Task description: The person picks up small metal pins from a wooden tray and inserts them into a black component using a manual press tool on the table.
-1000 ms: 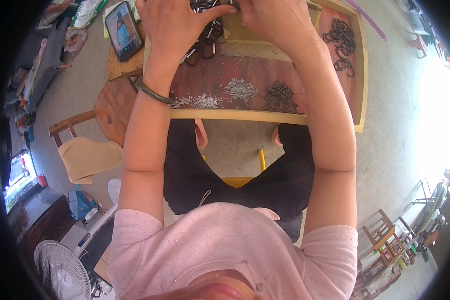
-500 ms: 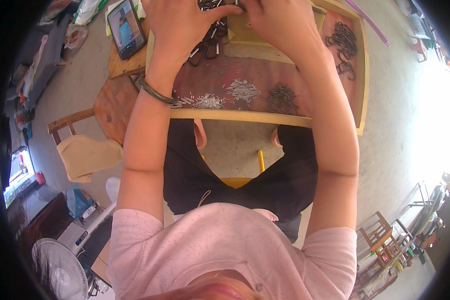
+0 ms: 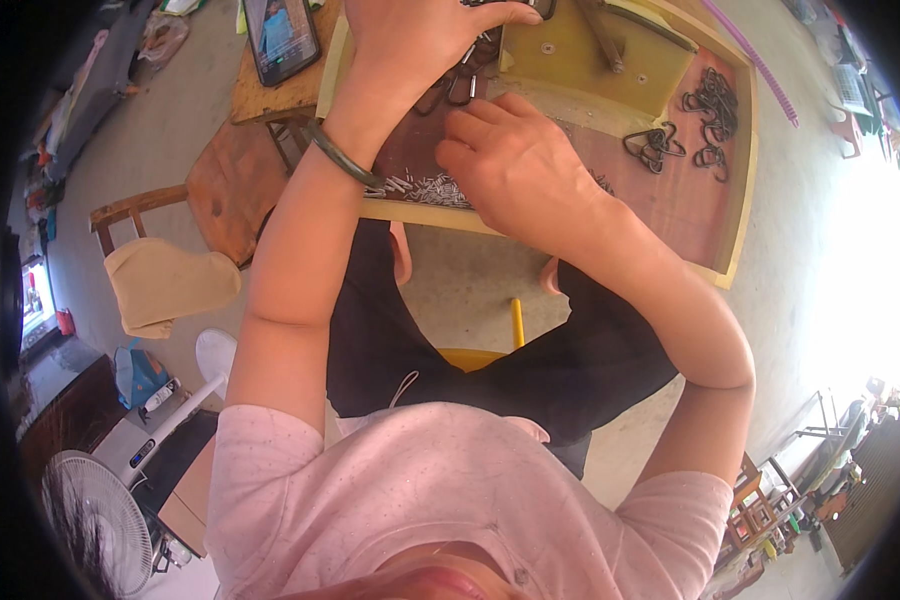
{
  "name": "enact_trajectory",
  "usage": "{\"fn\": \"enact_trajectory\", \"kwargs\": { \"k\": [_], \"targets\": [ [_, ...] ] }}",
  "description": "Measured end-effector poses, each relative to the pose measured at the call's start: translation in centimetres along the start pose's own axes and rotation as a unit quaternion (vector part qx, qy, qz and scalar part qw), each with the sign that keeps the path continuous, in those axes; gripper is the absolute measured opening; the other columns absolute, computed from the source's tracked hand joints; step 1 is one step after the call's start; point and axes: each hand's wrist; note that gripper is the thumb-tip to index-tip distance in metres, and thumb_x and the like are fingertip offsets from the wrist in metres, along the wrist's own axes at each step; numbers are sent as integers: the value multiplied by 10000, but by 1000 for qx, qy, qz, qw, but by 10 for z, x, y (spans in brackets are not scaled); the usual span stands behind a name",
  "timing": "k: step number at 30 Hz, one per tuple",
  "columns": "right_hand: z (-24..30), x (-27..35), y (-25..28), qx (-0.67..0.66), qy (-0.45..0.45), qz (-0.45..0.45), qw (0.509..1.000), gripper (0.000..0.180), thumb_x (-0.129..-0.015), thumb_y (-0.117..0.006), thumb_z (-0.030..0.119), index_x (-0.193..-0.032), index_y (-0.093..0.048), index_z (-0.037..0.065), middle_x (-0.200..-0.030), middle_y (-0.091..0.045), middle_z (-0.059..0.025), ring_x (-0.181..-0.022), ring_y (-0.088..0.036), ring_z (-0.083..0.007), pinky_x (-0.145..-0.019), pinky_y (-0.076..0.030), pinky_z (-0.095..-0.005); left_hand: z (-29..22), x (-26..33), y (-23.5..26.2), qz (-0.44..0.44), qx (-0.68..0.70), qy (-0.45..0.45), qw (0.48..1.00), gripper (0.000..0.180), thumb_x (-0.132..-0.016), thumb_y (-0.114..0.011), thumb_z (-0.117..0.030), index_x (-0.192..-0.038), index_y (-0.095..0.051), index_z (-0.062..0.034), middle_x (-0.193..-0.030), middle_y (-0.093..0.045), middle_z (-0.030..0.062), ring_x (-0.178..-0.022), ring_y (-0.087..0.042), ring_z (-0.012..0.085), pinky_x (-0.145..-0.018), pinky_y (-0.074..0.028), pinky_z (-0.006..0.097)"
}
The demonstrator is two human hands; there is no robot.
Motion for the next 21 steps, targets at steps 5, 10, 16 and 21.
{"fn": "enact_trajectory", "kwargs": {
  "k": [5, 10, 16, 21],
  "targets": [
    [-1, 0, -3, 19, 17, 20, 999, 82, -716, -649, 113, -782, -638, 65, -843, -599, -67, -870, -619, -246, -811, -494, -360, 0, 2, 1, 1, -3, 3, 1000, 612, -613, -941, -380, -1001, -580, -74, -986, -583, 110, -1038, -553, 304, -1032, -342, 480],
    [0, -3, -3, 46, 39, 46, 997, 91, -722, -652, 127, -786, -643, 62, -842, -600, -64, -882, -618, -238, -825, -486, -354, 0, 2, 1, -3, -5, -1, 1000, 620, -615, -943, -388, -1002, -580, -67, -983, -574, 106, -1030, -551, 294, -1026, -341, 473],
    [-3, -7, -5, 57, 64, 54, 995, 87, -751, -647, 144, -791, -658, 67, -857, -623, -57, -892, -623, -225, -847, -486, -351, 0, 0, 1, 4, -4, 0, 1000, 628, -620, -946, -398, -1006, -582, -61, -976, -571, 99, -1023, -548, 284, -1023, -340, 470],
    [-7, -18, -3, 90, 126, 93, 983, 91, -760, -650, 145, -797, -689, 72, -885, -637, -41, -915, -624, -213, -863, -489, -333, 0, 1, 3, 12, -11, 6, 1000, 619, -633, -941, -411, -999, -580, -64, -972, -569, 99, -1021, -549, 288, -1027, -342, 467]
  ]
}}
Point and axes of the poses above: each hand's wrist, its own x-axis away from the middle knuckle, its own y-axis out of the back of the hand, z = x × y
